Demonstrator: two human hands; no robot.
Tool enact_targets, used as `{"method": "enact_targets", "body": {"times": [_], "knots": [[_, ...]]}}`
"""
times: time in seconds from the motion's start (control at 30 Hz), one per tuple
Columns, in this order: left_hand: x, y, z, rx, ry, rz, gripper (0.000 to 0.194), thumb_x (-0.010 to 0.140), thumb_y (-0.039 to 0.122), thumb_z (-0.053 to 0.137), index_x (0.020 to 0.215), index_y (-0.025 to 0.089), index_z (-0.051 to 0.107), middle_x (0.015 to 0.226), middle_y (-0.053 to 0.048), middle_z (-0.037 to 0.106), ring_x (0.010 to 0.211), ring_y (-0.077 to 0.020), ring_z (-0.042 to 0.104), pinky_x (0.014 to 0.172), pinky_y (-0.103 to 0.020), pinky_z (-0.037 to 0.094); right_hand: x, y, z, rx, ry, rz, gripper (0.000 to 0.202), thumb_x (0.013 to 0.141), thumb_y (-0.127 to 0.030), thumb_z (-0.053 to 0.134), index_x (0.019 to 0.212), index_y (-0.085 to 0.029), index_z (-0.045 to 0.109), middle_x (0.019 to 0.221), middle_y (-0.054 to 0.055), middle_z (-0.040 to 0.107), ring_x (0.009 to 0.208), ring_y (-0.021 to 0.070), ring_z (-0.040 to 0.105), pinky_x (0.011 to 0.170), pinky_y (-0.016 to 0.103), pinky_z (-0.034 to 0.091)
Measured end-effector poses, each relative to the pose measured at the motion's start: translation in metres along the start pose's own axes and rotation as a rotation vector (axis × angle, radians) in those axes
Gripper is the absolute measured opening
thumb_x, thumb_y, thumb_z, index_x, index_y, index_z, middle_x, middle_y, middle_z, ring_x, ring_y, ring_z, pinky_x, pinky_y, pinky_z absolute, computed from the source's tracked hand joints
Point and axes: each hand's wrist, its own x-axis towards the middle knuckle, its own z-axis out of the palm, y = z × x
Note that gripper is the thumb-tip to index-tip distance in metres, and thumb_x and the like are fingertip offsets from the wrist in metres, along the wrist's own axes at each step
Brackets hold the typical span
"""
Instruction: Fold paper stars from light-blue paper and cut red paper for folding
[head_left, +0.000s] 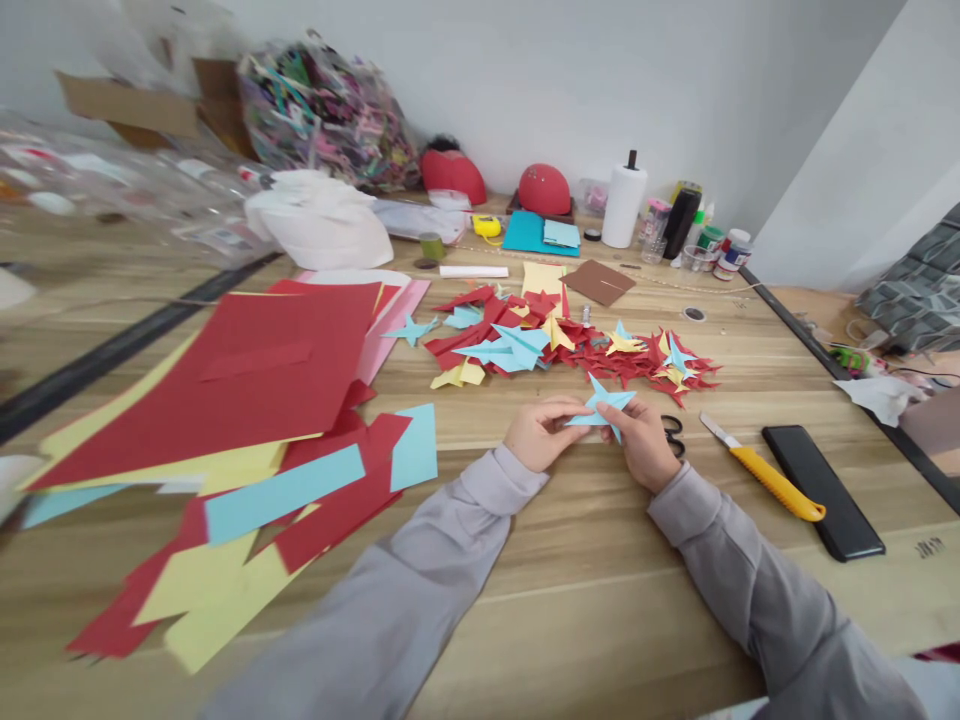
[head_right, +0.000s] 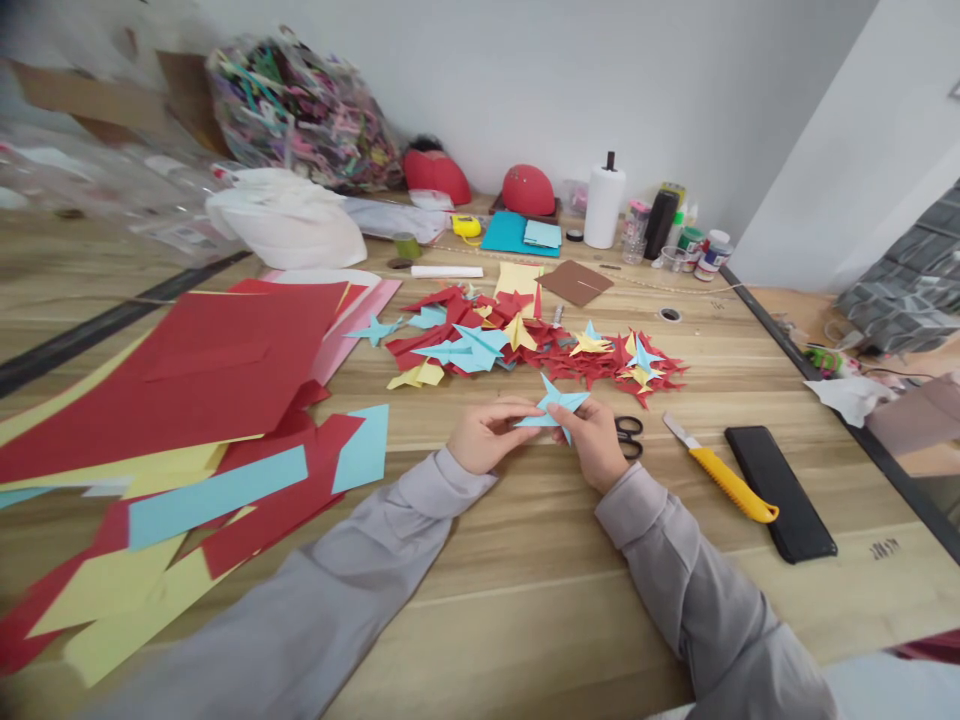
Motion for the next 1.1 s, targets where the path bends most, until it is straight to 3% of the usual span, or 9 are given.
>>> {"method": "enact_targets", "body": {"times": [0.43,0.6,0.77,1.1], "knots": [[0.000,-0.003,0.001,0.037,0.005,0.032,0.013,0.065,0.028,0.075,0.074,0.018,0.074,0.084,-0.009,0.070,0.080,-0.0178,0.065,0.075,-0.030,0.052,0.002,-0.002,-0.004,0.019,-0.046,0.063,0.026,0.061,-0.039,0.076,0.068,-0.015,0.067,0.052,-0.003,0.057,0.043,0.0073,0.045,0.040,0.020,0.037],[0.000,0.001,0.002,-0.042,0.031,-0.103,0.024,0.061,0.038,0.077,0.070,0.017,0.072,0.083,-0.007,0.070,0.074,-0.0173,0.065,0.067,-0.030,0.055,0.000,-0.004,-0.006,0.006,-0.088,0.086,0.024,0.060,-0.035,0.077,0.069,-0.016,0.067,0.054,-0.002,0.060,0.043,0.0079,0.046,0.040,0.020,0.035],[0.003,0.004,0.002,-0.147,0.011,-0.233,0.034,0.053,0.044,0.080,0.066,0.015,0.068,0.068,-0.004,0.069,0.060,-0.0147,0.064,0.062,-0.029,0.055,0.000,-0.004,-0.007,-0.045,-0.109,0.070,0.025,0.057,-0.035,0.080,0.068,-0.017,0.067,0.054,-0.002,0.061,0.043,0.0084,0.047,0.042,0.021,0.036],[0.006,0.009,0.002,-0.200,0.064,-0.333,0.045,0.047,0.049,0.082,0.060,0.015,0.056,0.050,0.000,0.062,0.046,-0.0116,0.059,0.049,-0.023,0.049,0.000,-0.005,-0.008,-0.087,-0.187,0.070,0.026,0.062,-0.038,0.078,0.073,-0.016,0.069,0.057,-0.001,0.063,0.046,0.0089,0.049,0.045,0.021,0.038]]}}
